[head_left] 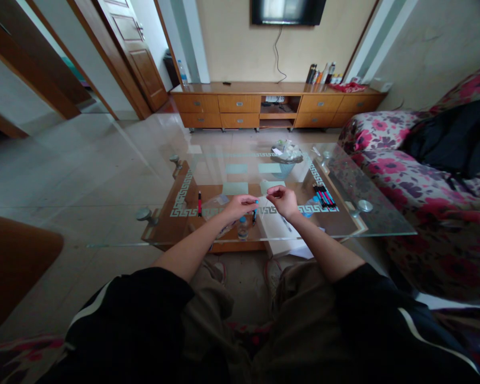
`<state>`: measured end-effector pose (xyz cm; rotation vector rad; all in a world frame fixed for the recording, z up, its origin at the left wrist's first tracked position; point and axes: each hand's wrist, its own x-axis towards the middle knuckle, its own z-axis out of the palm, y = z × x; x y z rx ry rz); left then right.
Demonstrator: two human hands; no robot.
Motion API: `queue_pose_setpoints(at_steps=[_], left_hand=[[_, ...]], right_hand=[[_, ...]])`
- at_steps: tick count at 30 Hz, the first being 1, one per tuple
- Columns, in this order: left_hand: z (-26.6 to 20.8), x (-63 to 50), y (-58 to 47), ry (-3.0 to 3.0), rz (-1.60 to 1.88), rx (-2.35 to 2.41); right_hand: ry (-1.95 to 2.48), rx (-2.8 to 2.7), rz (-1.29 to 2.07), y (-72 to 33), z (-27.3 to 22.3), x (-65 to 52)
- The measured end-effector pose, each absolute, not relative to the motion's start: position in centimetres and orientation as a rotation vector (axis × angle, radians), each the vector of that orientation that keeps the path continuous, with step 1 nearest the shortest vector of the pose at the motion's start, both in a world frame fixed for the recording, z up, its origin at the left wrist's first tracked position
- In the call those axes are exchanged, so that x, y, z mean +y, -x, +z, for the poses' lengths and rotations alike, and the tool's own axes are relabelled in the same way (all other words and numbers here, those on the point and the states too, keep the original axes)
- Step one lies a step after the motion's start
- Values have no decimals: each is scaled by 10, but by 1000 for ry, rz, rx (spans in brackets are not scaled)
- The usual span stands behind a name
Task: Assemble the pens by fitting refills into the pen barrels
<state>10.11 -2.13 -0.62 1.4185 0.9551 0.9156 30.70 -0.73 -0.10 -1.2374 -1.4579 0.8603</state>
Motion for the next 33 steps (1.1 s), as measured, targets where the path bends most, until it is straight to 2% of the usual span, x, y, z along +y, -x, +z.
queue_pose_setpoints(at_steps=[12, 33], left_hand=[[-5, -22, -105, -1434, 888, 948], [-5, -22, -105, -1452, 914, 950]], right_hand=[[1059, -1427, 1140, -294, -5, -9], [1057, -1383, 1285, -293, 1, -13]])
